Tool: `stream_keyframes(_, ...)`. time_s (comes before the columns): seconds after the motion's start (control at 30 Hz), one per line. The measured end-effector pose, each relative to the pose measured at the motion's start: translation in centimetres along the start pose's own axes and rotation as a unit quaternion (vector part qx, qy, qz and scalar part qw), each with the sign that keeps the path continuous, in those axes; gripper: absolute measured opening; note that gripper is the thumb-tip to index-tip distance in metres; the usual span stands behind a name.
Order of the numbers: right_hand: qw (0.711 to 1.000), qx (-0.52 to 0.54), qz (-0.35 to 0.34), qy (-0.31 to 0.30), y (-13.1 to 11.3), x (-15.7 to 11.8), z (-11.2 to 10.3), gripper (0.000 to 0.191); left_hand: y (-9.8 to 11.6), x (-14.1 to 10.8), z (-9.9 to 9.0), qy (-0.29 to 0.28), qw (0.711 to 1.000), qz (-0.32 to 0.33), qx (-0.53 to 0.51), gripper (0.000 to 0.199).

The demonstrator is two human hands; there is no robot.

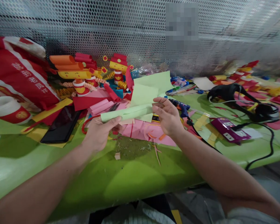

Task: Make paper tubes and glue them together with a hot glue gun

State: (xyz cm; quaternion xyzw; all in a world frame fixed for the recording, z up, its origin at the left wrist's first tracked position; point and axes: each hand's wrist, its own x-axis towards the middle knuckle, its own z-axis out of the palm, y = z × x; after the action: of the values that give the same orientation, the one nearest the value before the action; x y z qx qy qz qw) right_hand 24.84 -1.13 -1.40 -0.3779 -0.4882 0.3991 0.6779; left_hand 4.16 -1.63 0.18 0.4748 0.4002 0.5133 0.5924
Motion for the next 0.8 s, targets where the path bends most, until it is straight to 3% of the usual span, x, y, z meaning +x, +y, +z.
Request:
stream_keyframes(0.13,0.999,-0.014,-0.001,0.031,0.28,0.12,-0.14,0.027,0.05,0.00,0.04,0.006,1.000,-0.002,0.000,0.007)
stream_keyframes(0.37,0.994,-0.009,0.086,-0.066,0.00,-0.13,0.21,0.025,-0.50,0.01,-0.33,-0.030,0.999,-0.012,0.015,0.012)
stream_keyframes(0.53,0.992,0.006,0.103,-0.072,0.01,0.01,0.03,0.022,-0.51,-0.08,-0.46,-0.064,0.995,-0.072,0.029,0.019)
stream_keyframes(0.8,0.984,0.000,0.136,-0.118,0.51,-0.19,-0.33,0.039,-0.35,-0.18,-0.03,-0.060,0.993,-0.095,0.036,0.027)
